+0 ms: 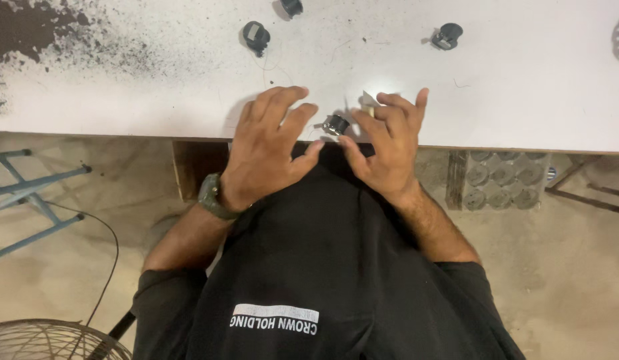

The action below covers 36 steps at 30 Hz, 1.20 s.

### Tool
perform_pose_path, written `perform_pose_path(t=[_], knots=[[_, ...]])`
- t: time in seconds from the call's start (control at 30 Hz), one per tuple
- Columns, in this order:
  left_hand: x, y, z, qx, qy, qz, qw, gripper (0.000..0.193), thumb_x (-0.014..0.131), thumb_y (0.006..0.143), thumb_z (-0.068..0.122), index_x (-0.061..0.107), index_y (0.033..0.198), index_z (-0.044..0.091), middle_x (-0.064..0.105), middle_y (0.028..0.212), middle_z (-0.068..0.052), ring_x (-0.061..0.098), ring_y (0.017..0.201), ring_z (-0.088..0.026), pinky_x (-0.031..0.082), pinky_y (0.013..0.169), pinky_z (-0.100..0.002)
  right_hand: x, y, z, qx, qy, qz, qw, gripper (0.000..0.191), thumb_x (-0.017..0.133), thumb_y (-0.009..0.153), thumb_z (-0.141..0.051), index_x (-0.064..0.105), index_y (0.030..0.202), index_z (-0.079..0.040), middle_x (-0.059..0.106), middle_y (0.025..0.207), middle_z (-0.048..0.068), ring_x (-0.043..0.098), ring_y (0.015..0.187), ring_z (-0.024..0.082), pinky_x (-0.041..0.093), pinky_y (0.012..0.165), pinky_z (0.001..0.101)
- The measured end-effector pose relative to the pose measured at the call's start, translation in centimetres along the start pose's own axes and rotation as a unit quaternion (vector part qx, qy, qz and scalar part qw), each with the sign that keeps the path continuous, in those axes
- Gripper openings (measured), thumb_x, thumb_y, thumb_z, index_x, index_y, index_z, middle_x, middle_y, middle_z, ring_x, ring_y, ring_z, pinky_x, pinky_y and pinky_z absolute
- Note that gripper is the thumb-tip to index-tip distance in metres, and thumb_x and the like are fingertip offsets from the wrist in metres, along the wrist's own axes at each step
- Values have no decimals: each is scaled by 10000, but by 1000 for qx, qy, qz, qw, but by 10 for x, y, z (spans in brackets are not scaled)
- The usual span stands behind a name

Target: The person sits at a white workbench and fits small black clutch shoe pads into a circular clutch hub, pressing each pad into place by hand. They set each finished hub aside and repeat the process, building a row of completed hubs on the table.

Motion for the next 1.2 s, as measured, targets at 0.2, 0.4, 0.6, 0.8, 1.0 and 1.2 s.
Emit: perform_pose_path(t=[0.2,0.4,0.6,0.8,1.0,1.2], knots=[[29,1,-10,-7,-59,-18,998,200,781,872,140,668,1029,89,654,1157,-50,573,1181,-258,420,1104,-500,7,-18,-20,-6,134,44,990,346,731,916,57,560,1197,-53,639,1037,95,680,1159,322,276,1280,597],[47,-4,-13,-30,-93,27,995,181,769,801,84,613,893,85,630,896,-53,605,982,-272,402,1147,-537,27,-19,-20,1,102,19,995,346,759,882,74,587,1151,-58,671,1061,126,677,1164,306,317,1255,598],[62,-10,-16,-41,-127,46,990,151,740,798,47,609,870,71,623,839,-53,609,913,-261,384,1197,-548,25,-20,-22,4,80,16,997,360,770,855,113,602,1125,-55,669,1007,94,683,1144,297,334,1249,598],[65,-5,-8,-43,-139,51,988,124,726,840,51,613,888,64,615,841,-69,613,911,-261,408,1222,-528,29,-18,-15,-14,55,17,998,346,775,870,130,616,1109,-64,677,1007,91,690,1130,285,331,1268,585],[6,14,-54,11,97,182,978,320,811,996,339,631,1043,79,609,936,-69,546,861,-216,439,805,-372,-2,-4,26,50,29,78,995,232,657,955,54,580,1167,-1,650,1146,144,649,1185,299,226,1297,616],[3,52,-112,-126,108,31,986,372,792,993,401,642,977,60,585,816,-83,539,739,-247,424,656,-425,-14,-2,31,56,39,104,992,250,637,951,78,657,1163,-54,622,1113,104,639,1210,307,141,1325,594]])
Point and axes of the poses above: each hand's wrist, its own y-axis towards the middle knuckle, its own x-axis out of the palm, z = x × y, the point moved 2 cm from there along y, towards the middle knuckle
